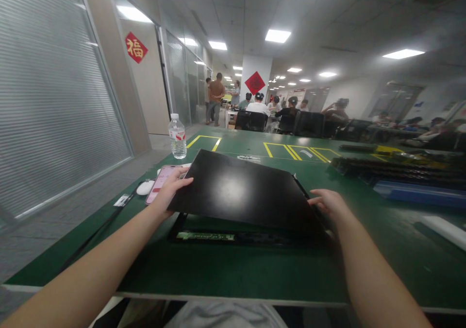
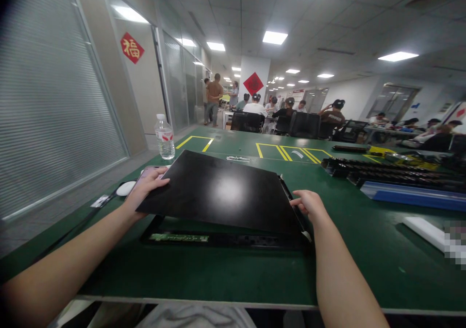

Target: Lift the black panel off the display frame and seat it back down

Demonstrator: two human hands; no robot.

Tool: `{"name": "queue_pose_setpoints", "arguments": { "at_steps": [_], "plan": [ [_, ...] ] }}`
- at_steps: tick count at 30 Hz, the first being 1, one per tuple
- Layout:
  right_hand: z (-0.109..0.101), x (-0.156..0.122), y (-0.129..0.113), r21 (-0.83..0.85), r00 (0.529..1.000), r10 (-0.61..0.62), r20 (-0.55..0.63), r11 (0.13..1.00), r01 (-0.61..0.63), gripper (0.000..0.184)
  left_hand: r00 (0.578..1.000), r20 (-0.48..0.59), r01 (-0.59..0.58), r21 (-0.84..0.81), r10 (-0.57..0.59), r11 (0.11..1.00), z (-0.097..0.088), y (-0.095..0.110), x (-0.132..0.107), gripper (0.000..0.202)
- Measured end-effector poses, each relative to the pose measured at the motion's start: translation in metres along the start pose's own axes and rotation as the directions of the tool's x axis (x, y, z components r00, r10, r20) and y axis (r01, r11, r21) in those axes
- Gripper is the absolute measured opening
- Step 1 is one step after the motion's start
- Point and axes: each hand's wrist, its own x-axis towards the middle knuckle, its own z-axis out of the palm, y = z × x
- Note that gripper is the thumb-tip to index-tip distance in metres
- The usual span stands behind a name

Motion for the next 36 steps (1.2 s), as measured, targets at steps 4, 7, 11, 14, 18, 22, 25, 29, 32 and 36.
{"name": "queue_pose_setpoints", "arguments": {
  "at_steps": [4,7,11,14,18,22,25,29,32,36],
  "plan": [
    [0.002,-0.002,0.0,-0.016,0.999,-0.043,-0.025,0.999,0.043,0.03,1.0,-0.027,0.0,0.009,0.0,1.0,0.0,0.0,0.0,0.051],
    [0.003,-0.002,0.001,-0.025,0.997,-0.07,-0.037,0.997,0.069,0.031,0.999,-0.035,0.004,0.007,-0.004,1.0,-0.001,0.0,0.001,0.05],
    [0.004,-0.001,0.004,-0.05,0.994,-0.107,-0.034,0.993,0.105,0.031,1.0,0.013,0.005,0.0,-0.005,1.0,-0.002,-0.001,0.001,0.051],
    [0.004,0.0,0.006,-0.088,0.989,-0.141,-0.038,0.987,0.137,0.029,0.999,0.04,0.007,0.011,-0.007,1.0,-0.002,-0.002,0.001,0.053],
    [0.004,0.002,0.008,-0.137,0.985,-0.165,-0.056,0.978,0.157,0.026,0.999,0.023,0.025,0.041,-0.026,0.999,-0.002,-0.004,0.001,0.053],
    [0.003,0.003,0.008,-0.146,0.986,-0.151,-0.069,0.979,0.14,0.023,0.999,0.01,0.038,0.047,-0.038,0.998,-0.001,-0.007,0.002,0.052],
    [0.003,0.002,0.007,-0.146,0.987,-0.141,-0.072,0.981,0.13,0.021,0.999,0.006,0.035,0.05,-0.036,0.998,-0.001,-0.009,0.003,0.052],
    [0.002,0.0,0.005,-0.171,0.987,-0.142,-0.08,0.977,0.127,0.018,0.999,-0.001,0.034,0.053,-0.034,0.998,-0.002,-0.01,0.003,0.051],
    [0.002,0.001,0.006,-0.188,0.985,-0.157,-0.077,0.972,0.14,0.018,0.999,0.002,0.035,0.061,-0.035,0.998,-0.002,-0.011,0.002,0.052],
    [0.0,0.005,0.007,-0.227,0.983,-0.166,-0.084,0.963,0.143,0.019,0.999,0.029,0.037,0.072,-0.039,0.997,-0.001,-0.012,0.002,0.052]
  ]
}}
